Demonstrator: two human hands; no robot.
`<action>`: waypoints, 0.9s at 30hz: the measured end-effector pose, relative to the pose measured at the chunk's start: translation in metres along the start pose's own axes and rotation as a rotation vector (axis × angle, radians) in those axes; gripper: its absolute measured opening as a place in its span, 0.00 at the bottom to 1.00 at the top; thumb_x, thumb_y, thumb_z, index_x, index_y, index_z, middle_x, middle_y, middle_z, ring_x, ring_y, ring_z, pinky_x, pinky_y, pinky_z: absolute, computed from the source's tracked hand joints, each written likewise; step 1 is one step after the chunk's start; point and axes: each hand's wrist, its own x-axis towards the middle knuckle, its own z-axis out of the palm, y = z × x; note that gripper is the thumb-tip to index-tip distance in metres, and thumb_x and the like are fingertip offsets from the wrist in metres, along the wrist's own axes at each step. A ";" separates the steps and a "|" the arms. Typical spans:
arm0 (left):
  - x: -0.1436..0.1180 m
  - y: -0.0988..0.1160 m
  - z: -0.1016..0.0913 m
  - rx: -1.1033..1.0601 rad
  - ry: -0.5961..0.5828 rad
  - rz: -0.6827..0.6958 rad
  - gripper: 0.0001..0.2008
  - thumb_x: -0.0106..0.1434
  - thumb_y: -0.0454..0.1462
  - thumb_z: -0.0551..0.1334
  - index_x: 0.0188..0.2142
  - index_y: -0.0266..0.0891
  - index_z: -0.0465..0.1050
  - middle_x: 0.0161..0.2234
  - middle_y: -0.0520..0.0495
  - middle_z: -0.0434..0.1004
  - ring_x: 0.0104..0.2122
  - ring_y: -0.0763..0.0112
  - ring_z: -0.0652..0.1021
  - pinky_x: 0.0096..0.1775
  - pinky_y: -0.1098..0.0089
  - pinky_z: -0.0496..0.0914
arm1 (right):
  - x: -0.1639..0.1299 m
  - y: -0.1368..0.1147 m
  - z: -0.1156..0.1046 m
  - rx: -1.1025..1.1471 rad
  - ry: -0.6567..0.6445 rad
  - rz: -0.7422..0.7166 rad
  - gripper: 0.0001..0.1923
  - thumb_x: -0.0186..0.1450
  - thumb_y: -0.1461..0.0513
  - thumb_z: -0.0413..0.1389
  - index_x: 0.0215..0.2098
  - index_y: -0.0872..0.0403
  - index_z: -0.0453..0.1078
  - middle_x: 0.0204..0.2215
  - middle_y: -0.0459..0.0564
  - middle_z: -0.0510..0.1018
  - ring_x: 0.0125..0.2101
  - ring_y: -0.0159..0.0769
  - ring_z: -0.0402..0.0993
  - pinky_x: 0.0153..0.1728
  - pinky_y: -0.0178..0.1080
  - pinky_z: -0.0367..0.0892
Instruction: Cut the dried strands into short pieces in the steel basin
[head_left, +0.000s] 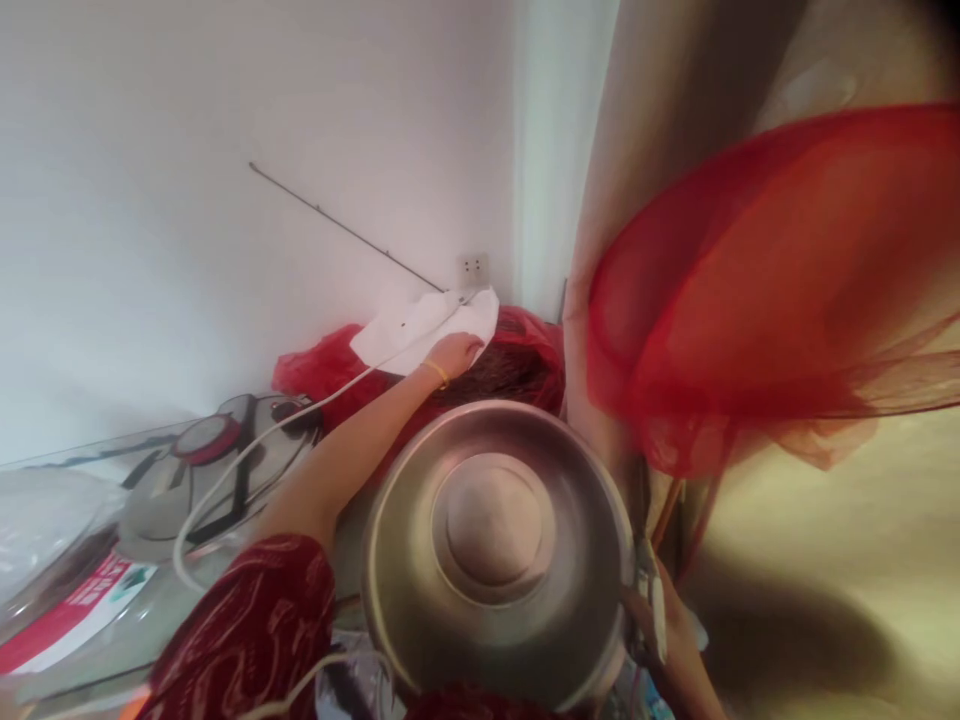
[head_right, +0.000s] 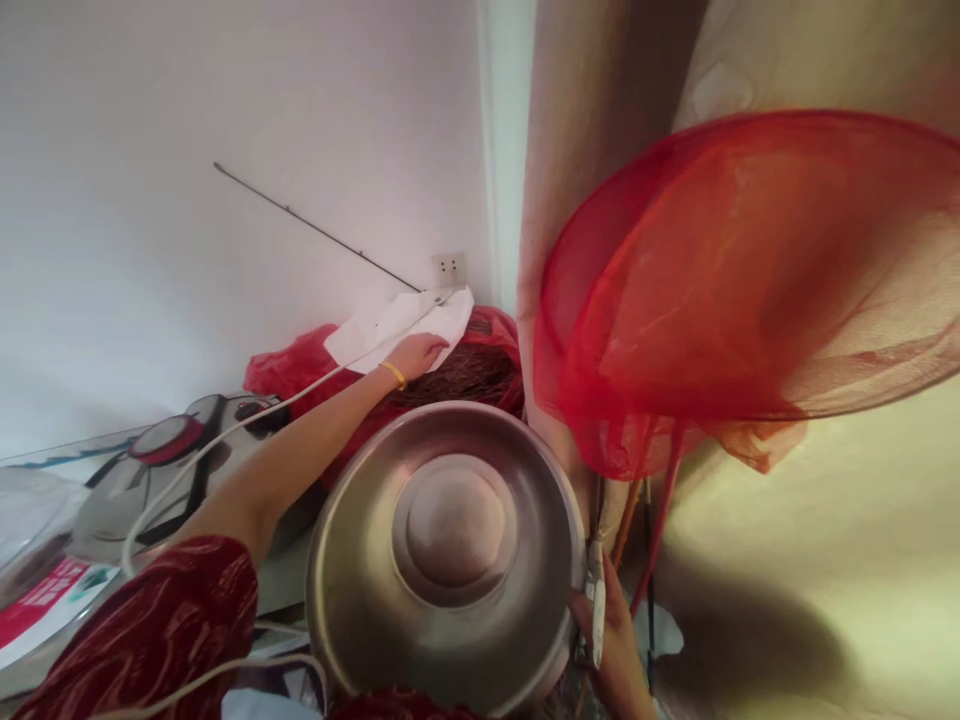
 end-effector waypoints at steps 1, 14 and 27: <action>0.010 0.006 -0.004 -0.015 0.006 -0.038 0.19 0.68 0.33 0.51 0.51 0.28 0.76 0.51 0.35 0.77 0.51 0.61 0.75 0.54 0.66 0.63 | 0.003 0.005 -0.001 -0.018 -0.001 -0.026 0.38 0.57 0.49 0.61 0.63 0.53 0.63 0.54 0.55 0.75 0.56 0.50 0.70 0.55 0.47 0.66; -0.198 -0.060 0.006 -0.351 -0.234 -0.404 0.34 0.54 0.47 0.64 0.58 0.34 0.68 0.46 0.41 0.80 0.44 0.57 0.79 0.47 0.65 0.70 | 0.004 -0.017 0.010 -0.274 -0.128 -0.279 0.34 0.63 0.51 0.54 0.65 0.52 0.61 0.56 0.55 0.74 0.55 0.48 0.72 0.55 0.49 0.69; -0.358 -0.030 0.090 -1.393 -0.195 -0.957 0.13 0.46 0.38 0.68 0.31 0.35 0.73 0.22 0.46 0.77 0.26 0.62 0.79 0.32 0.67 0.72 | -0.029 -0.141 0.111 -1.375 -1.017 -1.031 0.25 0.65 0.63 0.51 0.60 0.54 0.65 0.40 0.57 0.79 0.37 0.40 0.76 0.34 0.37 0.69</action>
